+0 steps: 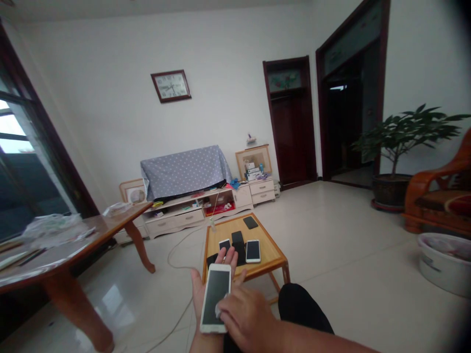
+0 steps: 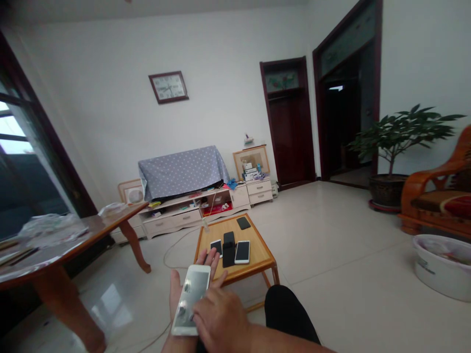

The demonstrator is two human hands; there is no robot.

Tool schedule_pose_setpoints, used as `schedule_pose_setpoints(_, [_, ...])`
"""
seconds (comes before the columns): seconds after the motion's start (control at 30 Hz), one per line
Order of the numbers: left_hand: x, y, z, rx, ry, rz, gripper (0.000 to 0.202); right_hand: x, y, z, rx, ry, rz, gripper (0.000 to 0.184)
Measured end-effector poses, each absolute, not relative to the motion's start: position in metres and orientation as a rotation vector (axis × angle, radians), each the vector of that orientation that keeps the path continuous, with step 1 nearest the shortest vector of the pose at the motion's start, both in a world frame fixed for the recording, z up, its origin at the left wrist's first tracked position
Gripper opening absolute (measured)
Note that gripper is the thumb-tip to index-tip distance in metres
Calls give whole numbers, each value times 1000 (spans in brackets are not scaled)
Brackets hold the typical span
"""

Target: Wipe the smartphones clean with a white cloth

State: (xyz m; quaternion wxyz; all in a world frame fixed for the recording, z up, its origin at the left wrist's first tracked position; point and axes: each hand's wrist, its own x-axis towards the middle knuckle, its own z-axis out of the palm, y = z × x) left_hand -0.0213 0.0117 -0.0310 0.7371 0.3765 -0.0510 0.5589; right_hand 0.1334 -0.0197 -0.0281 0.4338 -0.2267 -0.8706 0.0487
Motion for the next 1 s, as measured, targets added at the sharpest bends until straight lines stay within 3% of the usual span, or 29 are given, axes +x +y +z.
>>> schedule_pose_setpoints(0.1, [-20,9,-29,818,-89,1246,94,132,-29,-35,-447,-2222,92,12])
schedule_pose_setpoints(0.33, [-11,10,-28,818,-133,1255,98,144,9,5,-772,-2028,209,12])
schedule_pose_setpoints(0.53, [-18,10,-28,860,-82,1202,97,124,-28,-31,-455,-2212,44,9])
schedule_pose_setpoints(0.8, [-9,9,-26,842,-108,1192,99,131,7,10,-715,-2040,217,13])
schedule_pose_setpoints(1.0, [-17,8,-21,884,-98,1153,96,120,-27,-16,-524,-2205,125,10])
